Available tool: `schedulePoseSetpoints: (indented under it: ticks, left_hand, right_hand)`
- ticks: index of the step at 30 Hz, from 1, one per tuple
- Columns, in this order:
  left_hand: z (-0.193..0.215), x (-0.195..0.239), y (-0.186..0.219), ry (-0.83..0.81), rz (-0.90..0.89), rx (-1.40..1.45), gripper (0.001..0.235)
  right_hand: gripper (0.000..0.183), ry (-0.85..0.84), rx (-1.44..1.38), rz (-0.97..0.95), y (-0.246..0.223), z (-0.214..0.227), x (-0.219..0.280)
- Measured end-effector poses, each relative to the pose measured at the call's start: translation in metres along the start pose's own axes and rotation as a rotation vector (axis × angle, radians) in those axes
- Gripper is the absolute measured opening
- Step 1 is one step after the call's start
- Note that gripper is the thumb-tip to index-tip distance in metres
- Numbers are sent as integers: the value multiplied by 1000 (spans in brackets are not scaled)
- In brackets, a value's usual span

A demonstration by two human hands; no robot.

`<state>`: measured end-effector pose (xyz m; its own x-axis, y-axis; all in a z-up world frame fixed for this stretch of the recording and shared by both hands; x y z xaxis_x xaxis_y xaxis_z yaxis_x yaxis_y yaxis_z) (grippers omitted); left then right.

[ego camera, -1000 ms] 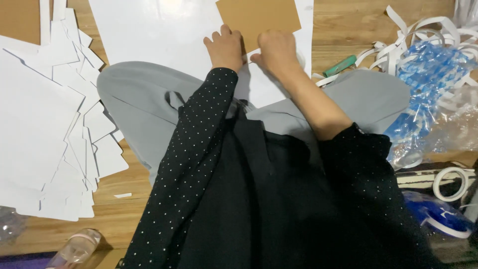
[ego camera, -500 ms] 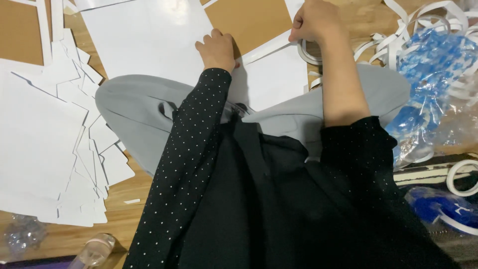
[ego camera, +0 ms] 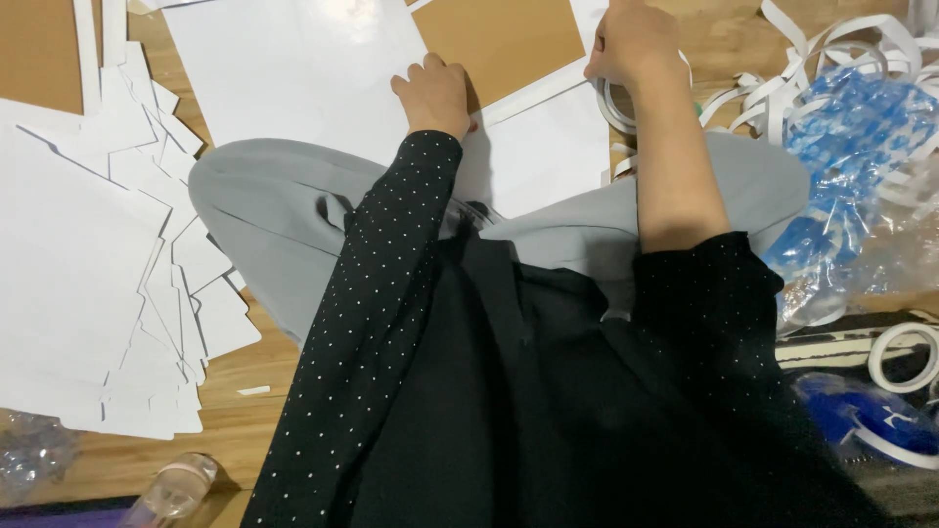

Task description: Applying double-sided tape to cardboard sheets

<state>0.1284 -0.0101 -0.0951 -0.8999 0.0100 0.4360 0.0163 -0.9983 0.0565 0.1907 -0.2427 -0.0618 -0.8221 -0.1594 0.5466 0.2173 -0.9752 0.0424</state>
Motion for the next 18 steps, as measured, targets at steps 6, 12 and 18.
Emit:
schedulePoseSetpoints:
  ticks: [6,12,18]
  left_hand:
    - [0,0,1,3,-2,15,36]
    - [2,1,1,4,-3,25,40]
    - [-1,0,1,13,-5,56,45]
  right_hand:
    - [10,23,18,-44,-1,0,0]
    - [4,19,46,-61,-1,0,-2]
    - [6,-8,73,-84,-2,-3,-2]
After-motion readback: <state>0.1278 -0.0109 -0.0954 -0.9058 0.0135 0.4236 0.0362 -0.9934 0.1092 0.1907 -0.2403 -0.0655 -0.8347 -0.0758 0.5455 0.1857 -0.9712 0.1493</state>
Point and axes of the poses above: each hand's wrist, its own x-axis away from the middle knuckle, its own z-axis out of the back of the hand, y = z × x, the point moved 4 cm from there along -x, towards the middle knuckle, and after that the axes turned 11 degrees about x, right-handed, at the moved point
